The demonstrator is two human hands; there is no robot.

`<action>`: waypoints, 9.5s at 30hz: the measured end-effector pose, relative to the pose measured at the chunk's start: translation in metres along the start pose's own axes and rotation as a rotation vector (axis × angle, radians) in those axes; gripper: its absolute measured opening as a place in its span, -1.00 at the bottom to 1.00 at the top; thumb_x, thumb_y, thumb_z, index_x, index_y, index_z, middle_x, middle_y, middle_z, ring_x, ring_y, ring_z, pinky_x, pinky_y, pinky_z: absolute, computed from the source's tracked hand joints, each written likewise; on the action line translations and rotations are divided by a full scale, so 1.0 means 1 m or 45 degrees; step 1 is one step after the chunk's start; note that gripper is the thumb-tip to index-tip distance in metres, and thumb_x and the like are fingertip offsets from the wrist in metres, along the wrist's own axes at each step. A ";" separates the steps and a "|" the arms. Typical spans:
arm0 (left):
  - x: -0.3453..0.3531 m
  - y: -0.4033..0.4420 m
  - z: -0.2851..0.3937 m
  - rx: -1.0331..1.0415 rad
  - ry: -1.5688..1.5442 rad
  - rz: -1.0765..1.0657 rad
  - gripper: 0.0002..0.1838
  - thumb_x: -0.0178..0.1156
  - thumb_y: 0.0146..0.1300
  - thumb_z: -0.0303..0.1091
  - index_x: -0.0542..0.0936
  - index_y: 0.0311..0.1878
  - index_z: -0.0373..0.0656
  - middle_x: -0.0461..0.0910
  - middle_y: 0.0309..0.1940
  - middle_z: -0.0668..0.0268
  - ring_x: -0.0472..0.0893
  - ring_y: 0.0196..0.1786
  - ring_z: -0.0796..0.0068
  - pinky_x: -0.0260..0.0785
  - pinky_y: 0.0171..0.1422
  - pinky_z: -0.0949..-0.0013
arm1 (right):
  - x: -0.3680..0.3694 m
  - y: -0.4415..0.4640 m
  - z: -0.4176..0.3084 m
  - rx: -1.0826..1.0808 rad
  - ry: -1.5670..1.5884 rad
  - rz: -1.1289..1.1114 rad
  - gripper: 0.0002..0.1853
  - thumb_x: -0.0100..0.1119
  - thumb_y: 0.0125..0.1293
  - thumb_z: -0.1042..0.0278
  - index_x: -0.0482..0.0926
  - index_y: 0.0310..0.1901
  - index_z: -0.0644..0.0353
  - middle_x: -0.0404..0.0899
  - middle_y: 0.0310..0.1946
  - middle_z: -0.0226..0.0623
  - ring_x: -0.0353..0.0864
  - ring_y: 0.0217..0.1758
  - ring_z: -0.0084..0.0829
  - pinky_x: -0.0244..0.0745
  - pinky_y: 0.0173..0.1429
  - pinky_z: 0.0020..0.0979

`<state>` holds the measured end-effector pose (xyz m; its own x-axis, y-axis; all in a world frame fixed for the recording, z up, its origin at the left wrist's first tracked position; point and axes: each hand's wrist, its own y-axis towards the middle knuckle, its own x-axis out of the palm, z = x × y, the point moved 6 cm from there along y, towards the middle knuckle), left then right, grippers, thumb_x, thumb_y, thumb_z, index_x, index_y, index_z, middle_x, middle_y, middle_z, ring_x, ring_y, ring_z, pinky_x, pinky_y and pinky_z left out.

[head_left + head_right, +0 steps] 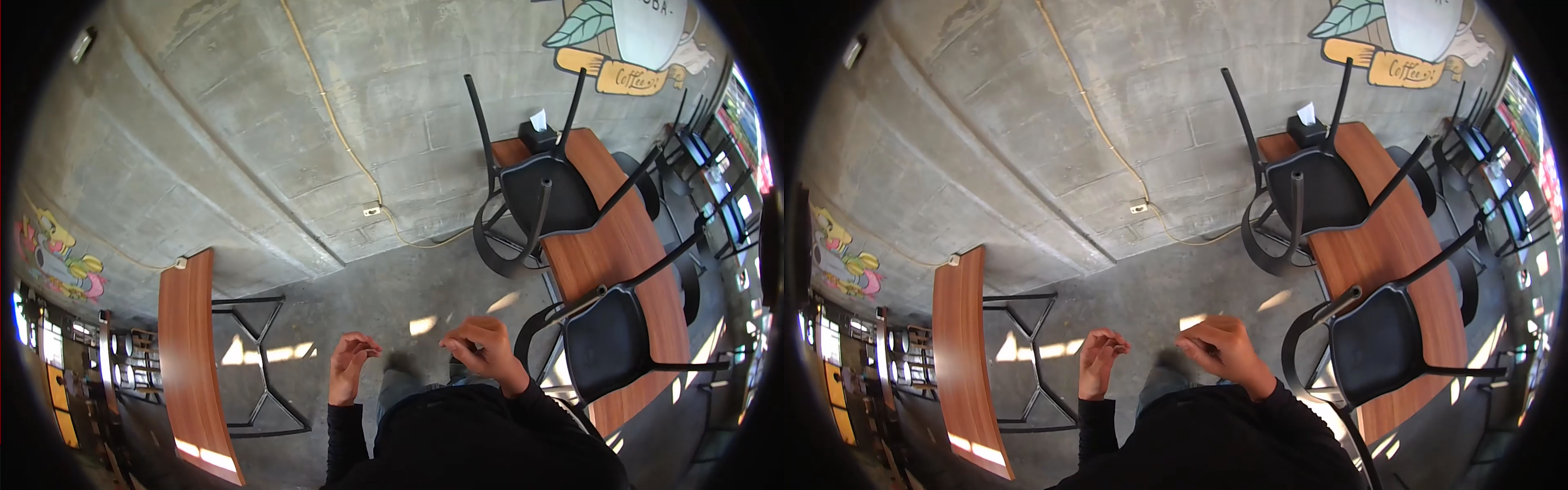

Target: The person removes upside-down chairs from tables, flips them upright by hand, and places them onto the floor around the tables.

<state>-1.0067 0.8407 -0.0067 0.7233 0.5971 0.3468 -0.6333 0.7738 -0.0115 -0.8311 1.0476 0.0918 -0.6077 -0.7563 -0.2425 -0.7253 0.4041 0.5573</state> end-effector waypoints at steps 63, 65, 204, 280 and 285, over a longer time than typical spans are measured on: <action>0.228 0.293 -0.011 -0.123 -0.417 -1.499 -0.49 -0.07 0.48 -0.30 0.11 -0.69 -0.01 0.06 -0.81 0.46 0.01 -0.76 0.64 -0.09 -0.62 0.44 | 0.186 -0.072 -0.039 0.928 -0.777 1.794 -0.78 0.24 0.40 0.38 0.69 -0.38 0.30 0.64 -0.57 -0.29 0.57 -0.58 -0.55 0.39 -0.43 -0.51; 0.225 0.290 0.004 -0.154 -0.432 -1.557 -0.49 -0.09 0.48 -0.30 0.11 -0.69 -0.01 0.06 -0.81 0.45 0.01 -0.76 0.63 -0.07 -0.62 0.44 | 0.208 -0.073 -0.039 0.953 -0.767 1.847 -0.76 0.24 0.41 0.36 0.69 -0.40 0.29 0.62 -0.59 -0.31 0.56 -0.60 -0.56 0.37 -0.45 -0.52; -0.038 0.419 -0.250 -1.269 0.609 -0.951 -0.51 0.16 0.22 -0.55 0.38 0.23 -0.09 0.53 -0.05 0.31 0.66 -0.10 0.35 0.69 -0.14 0.11 | 0.186 -0.165 0.314 1.005 1.527 1.951 -0.68 -0.10 0.49 0.52 0.37 0.19 0.48 0.53 0.15 0.07 0.61 0.21 0.02 0.56 0.29 0.19; 0.315 0.294 0.121 -1.740 -1.432 -2.348 -0.44 0.07 0.43 0.05 0.63 -0.02 -0.40 0.65 -0.20 -0.07 0.57 -0.42 0.34 0.42 -0.40 0.43 | 0.148 -0.205 0.356 1.557 0.831 2.262 -0.52 -0.04 0.55 0.09 0.41 0.35 0.19 0.66 0.01 -0.10 0.72 -0.09 -0.27 0.65 -0.06 -0.29; 0.310 0.232 0.183 -1.317 -1.744 -2.033 -0.18 0.11 0.28 0.47 0.62 -0.10 -0.30 0.48 -0.45 0.17 0.45 -0.60 0.49 0.19 -0.67 0.54 | 0.173 -0.238 0.321 1.449 0.759 2.539 -0.53 -0.05 0.55 0.10 0.41 0.35 0.16 0.66 0.01 -0.11 0.71 -0.06 -0.23 0.64 -0.04 -0.26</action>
<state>-0.9798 1.1670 0.2693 -0.4904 -0.4541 0.7438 0.6453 0.3844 0.6601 -0.8672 0.9850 -0.3378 -0.5459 0.8309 0.1081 0.4466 0.3976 -0.8015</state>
